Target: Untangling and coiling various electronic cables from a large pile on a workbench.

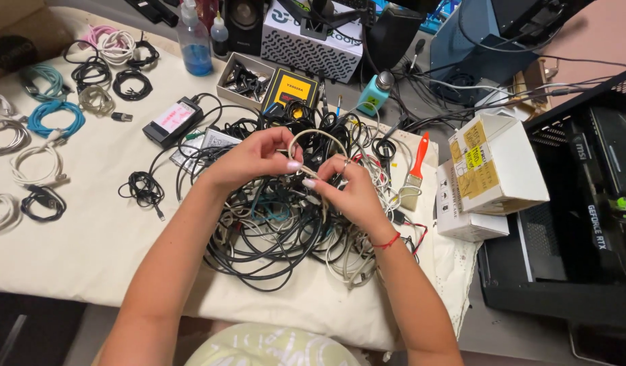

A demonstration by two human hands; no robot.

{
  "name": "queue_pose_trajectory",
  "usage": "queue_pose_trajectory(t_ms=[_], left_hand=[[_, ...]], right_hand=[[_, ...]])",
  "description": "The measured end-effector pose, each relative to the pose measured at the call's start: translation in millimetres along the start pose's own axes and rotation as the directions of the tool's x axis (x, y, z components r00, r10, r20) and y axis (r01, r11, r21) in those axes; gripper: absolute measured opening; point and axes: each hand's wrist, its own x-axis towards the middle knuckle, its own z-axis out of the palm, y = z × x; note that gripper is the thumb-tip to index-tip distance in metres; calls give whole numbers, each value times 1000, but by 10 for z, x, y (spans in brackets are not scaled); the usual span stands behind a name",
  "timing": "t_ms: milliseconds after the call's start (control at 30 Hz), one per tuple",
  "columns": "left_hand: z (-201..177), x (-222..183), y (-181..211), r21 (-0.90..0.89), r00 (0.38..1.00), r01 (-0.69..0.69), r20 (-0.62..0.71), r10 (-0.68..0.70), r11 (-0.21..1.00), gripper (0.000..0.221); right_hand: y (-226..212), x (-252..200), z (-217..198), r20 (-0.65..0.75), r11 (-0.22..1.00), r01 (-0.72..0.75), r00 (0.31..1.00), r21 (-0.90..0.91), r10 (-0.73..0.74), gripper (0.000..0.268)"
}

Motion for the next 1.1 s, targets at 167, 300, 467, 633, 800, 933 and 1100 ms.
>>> queue_pose_trajectory(t_ms=[167, 300, 467, 633, 800, 933, 1100], left_hand=[[45, 197, 78, 34, 993, -116, -12, 117, 993, 23], [53, 298, -55, 90, 987, -137, -76, 144, 987, 30], [242, 189, 110, 74, 988, -103, -109, 111, 992, 25], [234, 179, 188, 97, 984, -107, -133, 119, 990, 17], [98, 143, 197, 271, 974, -137, -139, 180, 953, 14], [6, 48, 351, 460, 985, -113, -66, 161, 881, 12], [-100, -2, 402, 467, 991, -80, -56, 120, 881, 9]], right_hand=[[-28, 37, -132, -76, 1000, -12, 997, -11, 11, 25], [-204, 16, -269, -128, 995, -15, 992, -97, 2, 25], [-349, 20, -437, -258, 999, 15, 966, 30, -7, 20], [-444, 14, -560, -318, 990, 14, 946, -143, -59, 19], [-352, -37, -547, -426, 986, 3, 902, 165, 69, 15], [-196, -89, -674, -591, 975, 47, 801, 219, 94, 18], [-167, -142, -774, -660, 930, 130, 738, 343, 140, 21]])
